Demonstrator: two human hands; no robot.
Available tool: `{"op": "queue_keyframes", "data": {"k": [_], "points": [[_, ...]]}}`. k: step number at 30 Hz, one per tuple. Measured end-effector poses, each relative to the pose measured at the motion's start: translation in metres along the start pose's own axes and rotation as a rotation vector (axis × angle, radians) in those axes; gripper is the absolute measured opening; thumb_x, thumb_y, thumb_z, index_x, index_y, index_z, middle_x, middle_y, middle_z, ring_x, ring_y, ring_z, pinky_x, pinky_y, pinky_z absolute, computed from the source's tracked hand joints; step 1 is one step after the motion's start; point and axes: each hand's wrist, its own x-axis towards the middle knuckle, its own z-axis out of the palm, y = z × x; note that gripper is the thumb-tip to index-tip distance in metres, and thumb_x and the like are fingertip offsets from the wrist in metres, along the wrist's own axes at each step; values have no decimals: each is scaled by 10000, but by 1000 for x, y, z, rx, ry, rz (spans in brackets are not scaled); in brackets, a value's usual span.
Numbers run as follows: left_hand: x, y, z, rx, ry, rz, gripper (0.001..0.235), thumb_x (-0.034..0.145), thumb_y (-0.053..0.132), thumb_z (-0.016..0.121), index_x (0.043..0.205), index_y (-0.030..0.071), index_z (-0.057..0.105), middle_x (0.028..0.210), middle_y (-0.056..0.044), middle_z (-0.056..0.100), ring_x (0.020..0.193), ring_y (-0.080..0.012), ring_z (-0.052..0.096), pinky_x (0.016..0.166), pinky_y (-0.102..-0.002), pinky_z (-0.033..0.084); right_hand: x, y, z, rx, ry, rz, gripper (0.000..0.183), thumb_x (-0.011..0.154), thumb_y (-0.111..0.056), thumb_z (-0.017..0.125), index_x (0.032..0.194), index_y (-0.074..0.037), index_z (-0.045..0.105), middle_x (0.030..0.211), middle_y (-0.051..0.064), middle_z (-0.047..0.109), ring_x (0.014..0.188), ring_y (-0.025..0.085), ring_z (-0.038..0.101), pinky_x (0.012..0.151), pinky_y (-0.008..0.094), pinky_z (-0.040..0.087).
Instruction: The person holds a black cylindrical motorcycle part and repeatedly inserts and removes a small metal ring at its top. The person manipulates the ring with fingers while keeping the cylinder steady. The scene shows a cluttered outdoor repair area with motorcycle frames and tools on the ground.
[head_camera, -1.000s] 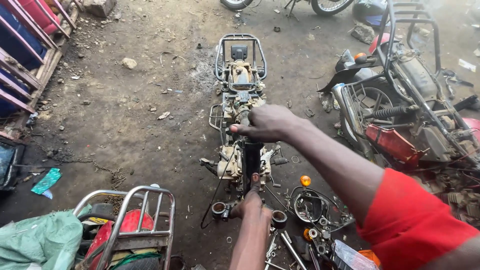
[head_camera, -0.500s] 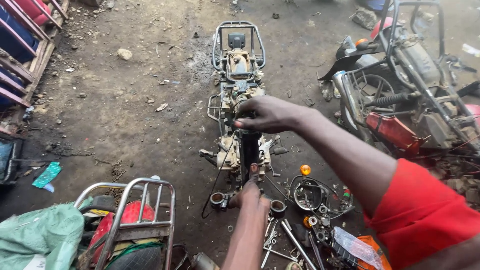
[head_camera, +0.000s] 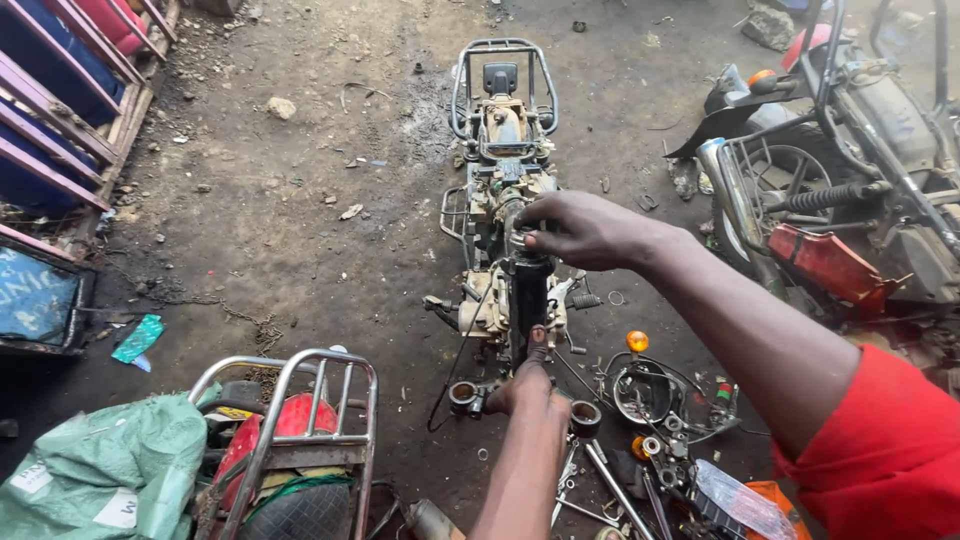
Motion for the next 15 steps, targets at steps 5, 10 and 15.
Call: {"op": "queue_keyframes", "data": {"k": [5,10,15], "points": [[-41,24,-25,-149,-2,-36,1629,379,387,1148,1511,41,29,1516,-92,392,1453,-162,406,1225,-364,380,-2,-1,12,-87,107,81,269,920,-325,659,1083,-137,763,993,183,756,1029,432,706,887,545,565],[-46,30,-30,-122,-4,-31,1521,429,371,1129,1491,17,100,1429,-124,506,1403,-207,478,1164,-353,435,13,-9,13,-254,138,238,449,882,-561,682,950,-123,752,903,196,746,941,428,734,811,537,580],[-43,26,-29,-65,-9,-28,1589,377,411,1138,1483,9,71,1473,-134,468,1431,-213,459,1195,-405,417,6,4,4,-151,82,152,512,943,-556,631,1018,-56,709,942,250,713,987,473,707,836,574,552]]}}
